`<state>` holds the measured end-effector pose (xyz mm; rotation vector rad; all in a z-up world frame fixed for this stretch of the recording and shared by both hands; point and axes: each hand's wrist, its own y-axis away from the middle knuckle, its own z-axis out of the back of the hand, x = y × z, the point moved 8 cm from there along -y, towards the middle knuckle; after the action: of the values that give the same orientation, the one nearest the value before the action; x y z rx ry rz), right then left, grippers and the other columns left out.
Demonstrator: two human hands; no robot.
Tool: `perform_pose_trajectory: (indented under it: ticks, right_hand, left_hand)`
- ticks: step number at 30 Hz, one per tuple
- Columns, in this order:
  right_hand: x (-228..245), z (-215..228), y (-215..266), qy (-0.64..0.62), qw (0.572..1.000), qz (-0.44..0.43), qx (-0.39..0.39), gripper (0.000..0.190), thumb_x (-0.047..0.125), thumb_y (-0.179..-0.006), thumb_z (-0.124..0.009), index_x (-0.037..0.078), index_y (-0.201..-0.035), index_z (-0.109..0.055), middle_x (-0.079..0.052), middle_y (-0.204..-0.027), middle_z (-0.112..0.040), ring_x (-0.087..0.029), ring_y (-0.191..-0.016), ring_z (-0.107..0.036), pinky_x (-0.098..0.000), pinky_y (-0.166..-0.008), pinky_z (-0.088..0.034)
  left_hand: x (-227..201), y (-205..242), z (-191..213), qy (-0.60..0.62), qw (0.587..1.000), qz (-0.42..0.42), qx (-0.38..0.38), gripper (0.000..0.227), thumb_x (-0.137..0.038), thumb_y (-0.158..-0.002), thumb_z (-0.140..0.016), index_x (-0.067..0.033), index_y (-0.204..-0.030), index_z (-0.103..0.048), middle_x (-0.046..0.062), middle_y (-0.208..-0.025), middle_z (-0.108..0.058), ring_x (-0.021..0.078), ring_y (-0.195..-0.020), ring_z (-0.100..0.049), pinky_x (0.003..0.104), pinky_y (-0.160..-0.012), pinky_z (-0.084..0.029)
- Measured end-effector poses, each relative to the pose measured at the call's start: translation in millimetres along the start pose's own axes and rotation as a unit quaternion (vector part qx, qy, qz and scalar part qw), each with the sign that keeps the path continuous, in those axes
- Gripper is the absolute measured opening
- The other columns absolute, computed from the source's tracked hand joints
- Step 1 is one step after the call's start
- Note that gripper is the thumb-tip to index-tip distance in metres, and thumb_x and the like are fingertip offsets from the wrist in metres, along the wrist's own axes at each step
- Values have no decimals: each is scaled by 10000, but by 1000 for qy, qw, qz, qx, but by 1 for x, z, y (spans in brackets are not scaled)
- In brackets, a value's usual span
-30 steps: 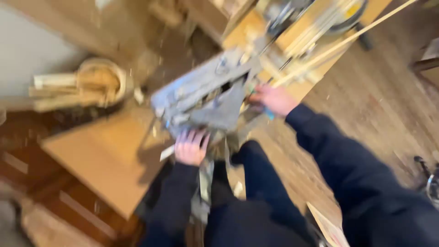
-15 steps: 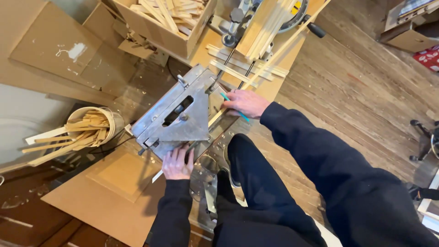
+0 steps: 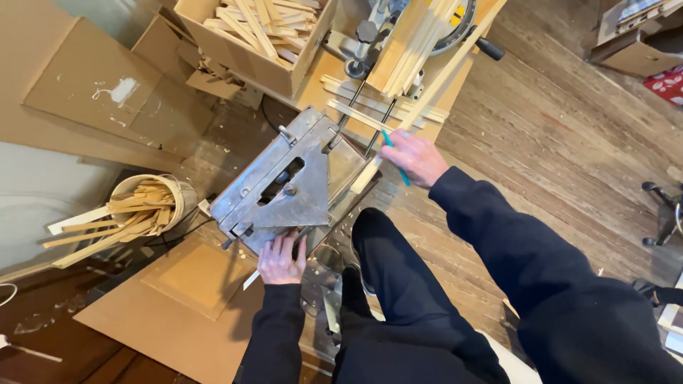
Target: Measuring and marking wooden moldings with a pencil and then cutting them using a specialized framing tool.
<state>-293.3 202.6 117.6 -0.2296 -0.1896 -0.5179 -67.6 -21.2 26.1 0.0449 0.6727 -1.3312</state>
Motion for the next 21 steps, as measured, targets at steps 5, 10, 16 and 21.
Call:
perform_pose_trajectory:
  ticks: [5,10,16,21]
  right_hand:
    - [-14,26,9,58,998,-18,-30,135,91,-898,-631,127,-1028,-636,-85,-1041,-616,-302,-948,-647,-405,-718,-550]
    - [-37,89,18,107,992,-9,-67,144,66,-879,-659,118,-1013,-657,-89,-1001,-631,-298,-944,-665,-402,-718,-564]
    - [-74,144,32,140,984,-30,-106,156,2,-862,-713,85,-993,-695,-60,-1031,-663,-274,-1013,-681,-380,-764,-589]
    - [-89,133,24,142,983,-17,-113,140,1,-885,-753,68,-980,-674,-54,-1049,-647,-270,-1050,-672,-378,-773,-586]
  left_hand:
    - [-2,0,3,5,1000,-3,-11,223,-219,-841,-817,-130,-1030,-740,19,-1020,-724,256,-815,-652,391,-733,-525]
    - [-2,-1,1,10,1000,-5,-10,247,-222,-824,-807,-126,-1044,-746,21,-1035,-736,266,-818,-651,392,-739,-531]
    - [-2,-2,1,6,1000,3,-6,231,-225,-838,-803,-129,-1040,-746,29,-1023,-734,268,-826,-659,397,-749,-534]
    - [0,-1,-1,5,1000,9,0,208,-226,-842,-814,-121,-1005,-741,34,-989,-737,276,-818,-654,415,-734,-529]
